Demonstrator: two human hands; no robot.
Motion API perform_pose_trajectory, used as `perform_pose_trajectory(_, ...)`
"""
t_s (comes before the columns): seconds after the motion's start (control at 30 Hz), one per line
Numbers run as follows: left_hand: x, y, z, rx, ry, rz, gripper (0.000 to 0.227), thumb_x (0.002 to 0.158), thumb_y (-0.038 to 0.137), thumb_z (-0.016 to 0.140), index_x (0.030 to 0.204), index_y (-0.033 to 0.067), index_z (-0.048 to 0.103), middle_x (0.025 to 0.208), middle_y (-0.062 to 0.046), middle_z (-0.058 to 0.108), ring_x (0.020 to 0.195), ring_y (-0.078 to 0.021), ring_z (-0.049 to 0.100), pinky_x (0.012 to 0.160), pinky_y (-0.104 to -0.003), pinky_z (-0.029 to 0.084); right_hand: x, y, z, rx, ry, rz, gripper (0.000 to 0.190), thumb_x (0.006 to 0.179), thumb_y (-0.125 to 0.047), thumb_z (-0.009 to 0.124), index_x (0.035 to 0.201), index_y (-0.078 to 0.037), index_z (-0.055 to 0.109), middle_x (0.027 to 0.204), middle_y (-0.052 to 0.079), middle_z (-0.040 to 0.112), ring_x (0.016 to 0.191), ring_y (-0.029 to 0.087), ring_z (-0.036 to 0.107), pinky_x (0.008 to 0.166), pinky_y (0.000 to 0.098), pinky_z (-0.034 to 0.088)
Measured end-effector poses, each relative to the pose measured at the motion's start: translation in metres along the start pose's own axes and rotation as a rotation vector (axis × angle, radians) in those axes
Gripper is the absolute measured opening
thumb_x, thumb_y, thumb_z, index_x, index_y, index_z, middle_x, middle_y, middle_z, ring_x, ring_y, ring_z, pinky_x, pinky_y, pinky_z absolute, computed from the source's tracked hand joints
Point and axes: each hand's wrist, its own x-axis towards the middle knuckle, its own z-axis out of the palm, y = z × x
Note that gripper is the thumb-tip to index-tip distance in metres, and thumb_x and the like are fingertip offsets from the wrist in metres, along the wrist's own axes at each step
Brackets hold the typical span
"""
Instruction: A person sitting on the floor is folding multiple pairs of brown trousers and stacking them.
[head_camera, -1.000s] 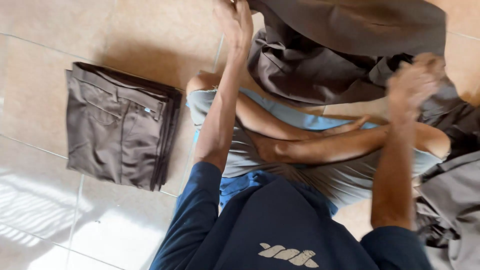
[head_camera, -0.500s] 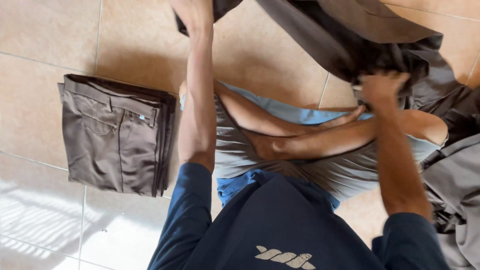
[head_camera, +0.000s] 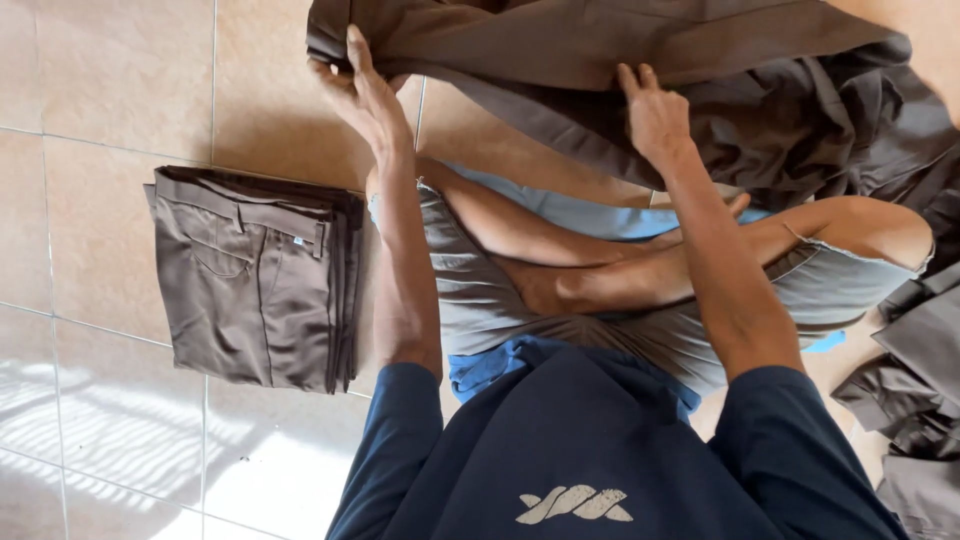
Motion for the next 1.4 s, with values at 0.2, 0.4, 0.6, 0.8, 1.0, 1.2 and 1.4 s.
perform_pose_trajectory(0.2, 0.004, -0.02, -0.039, 0.125, 0.096, 0.076, 0.061, 0.081, 0.039, 0.069, 0.125, -0.0014, 0.055, 0.102, -0.026, 0.071, 0.082, -0.0339, 0.077, 0.052, -0.041, 0.075, 0.007, 0.028, -0.042, 0.638, 0.439, -0.065, 0.038, 0.07, 0.02, 0.066, 0.105, 0.006, 0.069, 0.093, 0.015, 0.071, 0.074, 0.032, 0.062, 0.07, 0.0403, 0.051)
perform_pose_trajectory(0.4, 0.018, -0.038, -0.049, 0.002, 0.098, 0.11, 0.041, 0.087, 0.032, 0.068, 0.109, 0.0001, 0.055, 0.095, -0.019, 0.067, 0.076, -0.0258, 0.07, 0.056, -0.039, 0.07, -0.051, -0.008, -0.061, 0.707, 0.033, -0.001, 0.025, 0.088, 0.014, 0.064, 0.113, 0.007, 0.064, 0.093, 0.021, 0.072, 0.073, 0.035, 0.067, 0.069, 0.0428, 0.054)
perform_pose_trajectory(0.6, 0.028, -0.049, -0.058, 0.108, 0.17, 0.123, 0.041, 0.086, 0.035, 0.065, 0.102, -0.0009, 0.054, 0.088, -0.018, 0.067, 0.071, -0.0244, 0.07, 0.056, -0.035, 0.068, -0.072, -0.036, -0.069, 1.053, -0.095, 0.021, 0.03, 0.093, -0.001, 0.079, 0.111, 0.015, 0.061, 0.098, 0.023, 0.071, 0.091, 0.033, 0.076, 0.065, 0.0349, 0.056)
perform_pose_trajectory(0.8, 0.031, -0.052, -0.061, 0.075, 0.165, 0.161, 0.036, 0.088, 0.029, 0.066, 0.103, -0.0025, 0.058, 0.088, -0.017, 0.068, 0.07, -0.0232, 0.069, 0.057, -0.033, 0.063, -0.084, -0.048, -0.038, 0.919, -0.154, 0.125, 0.045, 0.077, 0.009, 0.081, 0.117, 0.004, 0.061, 0.113, 0.02, 0.063, 0.095, 0.032, 0.068, 0.082, 0.0407, 0.055)
perform_pose_trajectory(1.0, 0.035, -0.043, -0.059, 0.057, 0.169, 0.116, 0.038, 0.087, 0.029, 0.066, 0.106, -0.0021, 0.057, 0.091, -0.018, 0.068, 0.072, -0.0249, 0.07, 0.056, -0.035, 0.064, -0.074, -0.029, -0.054, 0.866, -0.169, 0.12, 0.029, 0.085, 0.008, 0.067, 0.113, 0.002, 0.062, 0.106, 0.019, 0.059, 0.078, 0.032, 0.063, 0.074, 0.0424, 0.052)
perform_pose_trajectory(1.2, 0.049, -0.052, -0.076, 0.056, 0.084, 0.298, 0.035, 0.086, 0.029, 0.073, 0.1, -0.0028, 0.067, 0.079, -0.012, 0.071, 0.067, -0.0192, 0.067, 0.06, -0.029, 0.056, -0.065, -0.004, -0.144, 0.629, 0.374, 0.02, 0.046, 0.088, 0.025, 0.064, 0.131, 0.01, 0.063, 0.106, 0.023, 0.064, 0.089, 0.035, 0.061, 0.08, 0.0419, 0.052)
perform_pose_trajectory(1.4, 0.065, -0.111, -0.125, 0.591, 0.025, 0.13, 0.034, 0.092, 0.031, 0.063, 0.107, 0.0006, 0.057, 0.097, -0.013, 0.066, 0.079, -0.02, 0.072, 0.07, -0.034, 0.063, -0.084, -0.026, -0.124, 0.276, 0.144, -0.026, 0.037, 0.081, 0.011, 0.068, 0.117, -0.001, 0.068, 0.112, 0.011, 0.064, 0.08, 0.024, 0.066, 0.073, 0.0312, 0.056)
